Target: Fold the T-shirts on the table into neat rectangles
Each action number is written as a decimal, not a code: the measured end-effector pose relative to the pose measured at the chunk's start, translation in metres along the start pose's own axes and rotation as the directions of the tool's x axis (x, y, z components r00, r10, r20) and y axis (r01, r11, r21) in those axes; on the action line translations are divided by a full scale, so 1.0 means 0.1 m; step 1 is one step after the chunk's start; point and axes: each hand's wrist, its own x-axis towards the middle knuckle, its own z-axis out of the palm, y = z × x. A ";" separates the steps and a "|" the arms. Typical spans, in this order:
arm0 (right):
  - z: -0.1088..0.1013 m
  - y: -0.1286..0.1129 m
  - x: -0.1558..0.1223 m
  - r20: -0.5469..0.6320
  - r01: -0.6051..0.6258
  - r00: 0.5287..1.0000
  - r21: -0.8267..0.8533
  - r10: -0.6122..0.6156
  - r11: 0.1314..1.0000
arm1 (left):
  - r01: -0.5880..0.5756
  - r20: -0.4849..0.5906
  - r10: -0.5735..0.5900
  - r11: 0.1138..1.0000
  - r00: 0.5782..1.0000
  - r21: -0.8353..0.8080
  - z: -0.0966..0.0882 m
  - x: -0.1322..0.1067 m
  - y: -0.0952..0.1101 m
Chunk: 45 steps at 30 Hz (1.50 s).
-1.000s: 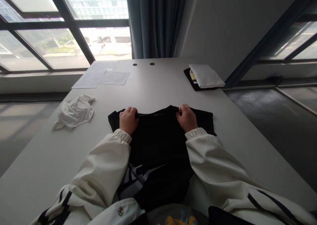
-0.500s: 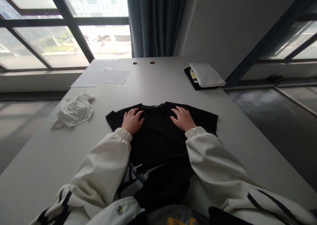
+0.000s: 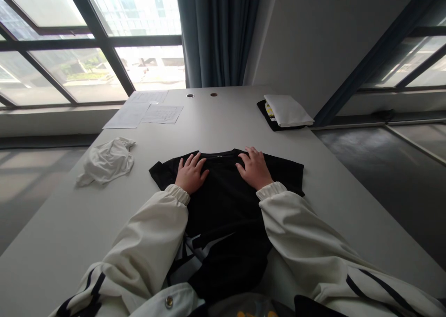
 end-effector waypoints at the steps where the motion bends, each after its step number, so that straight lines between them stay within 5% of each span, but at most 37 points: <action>1: 0.03 0.00 0.01 0.004 0.039 0.999 0.020 -0.039 0.999 | -0.004 0.010 0.004 1.000 1.000 0.001 0.02 0.01 0.02; 5: 0.18 -0.02 0.07 0.212 0.072 0.974 0.021 -0.075 0.997 | 0.073 0.098 -0.072 0.997 0.993 0.001 0.12 0.12 0.04; 9: 0.19 -0.06 0.29 0.330 -0.017 0.944 -0.025 0.024 1.000 | 0.171 0.179 -0.166 0.985 0.970 -0.017 0.14 0.45 0.08; 12: 0.14 -0.10 0.58 0.391 -0.108 0.915 0.008 0.097 0.994 | 0.126 0.191 -0.125 0.992 0.974 0.005 0.13 0.71 0.21; 16: 0.23 -0.13 0.86 0.299 -0.115 0.949 0.035 0.099 0.993 | 0.139 0.229 -0.127 0.990 0.965 -0.036 0.19 0.90 0.41; 21: 0.45 -0.09 0.91 0.234 -0.124 0.964 -0.016 0.124 0.992 | 0.192 0.209 -0.176 0.980 0.962 -0.058 0.25 1.02 0.37; 27: 0.41 -0.06 0.86 0.097 0.072 0.993 0.012 -0.073 0.997 | 0.090 0.082 -0.088 0.996 0.993 -0.024 0.26 1.10 0.34; 30: 0.42 -0.05 0.86 0.123 0.039 0.992 0.024 -0.041 0.999 | -0.011 0.030 0.012 0.999 0.999 -0.032 0.30 1.10 0.32; 45: 0.49 -0.02 0.92 0.195 -0.043 0.980 -0.016 0.046 0.999 | -0.124 0.049 0.126 0.992 0.991 -0.030 0.36 1.12 0.22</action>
